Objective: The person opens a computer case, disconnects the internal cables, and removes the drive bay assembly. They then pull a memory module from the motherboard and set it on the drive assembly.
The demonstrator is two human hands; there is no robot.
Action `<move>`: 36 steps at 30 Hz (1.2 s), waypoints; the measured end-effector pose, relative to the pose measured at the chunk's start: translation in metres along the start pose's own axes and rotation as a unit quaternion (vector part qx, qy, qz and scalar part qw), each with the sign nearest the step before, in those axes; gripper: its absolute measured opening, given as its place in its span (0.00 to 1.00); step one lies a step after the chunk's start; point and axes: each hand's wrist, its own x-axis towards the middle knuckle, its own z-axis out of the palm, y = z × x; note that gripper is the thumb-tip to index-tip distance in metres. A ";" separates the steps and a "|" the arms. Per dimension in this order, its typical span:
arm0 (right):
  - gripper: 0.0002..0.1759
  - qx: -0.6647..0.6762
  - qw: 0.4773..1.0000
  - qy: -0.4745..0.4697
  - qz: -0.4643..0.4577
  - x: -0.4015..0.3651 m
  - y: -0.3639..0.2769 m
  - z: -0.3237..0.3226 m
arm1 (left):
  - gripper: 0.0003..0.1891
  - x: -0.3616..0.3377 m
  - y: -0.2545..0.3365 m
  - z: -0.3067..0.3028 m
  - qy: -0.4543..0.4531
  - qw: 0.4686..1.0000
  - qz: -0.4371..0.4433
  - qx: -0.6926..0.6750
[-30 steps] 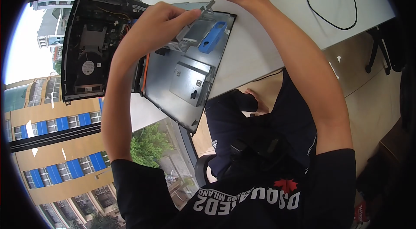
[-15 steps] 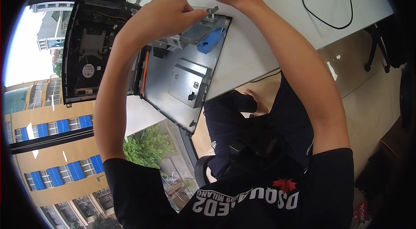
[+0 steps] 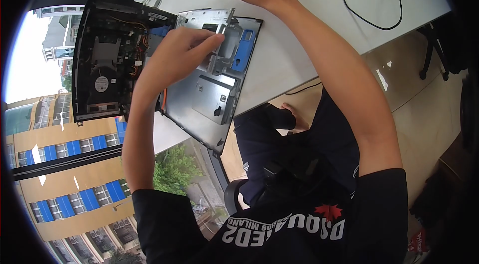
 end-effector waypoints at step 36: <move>0.10 -0.008 1.000 0.003 -0.011 0.002 0.003 0.003 | 0.38 0.035 0.018 -0.020 0.008 0.970 0.028 0.243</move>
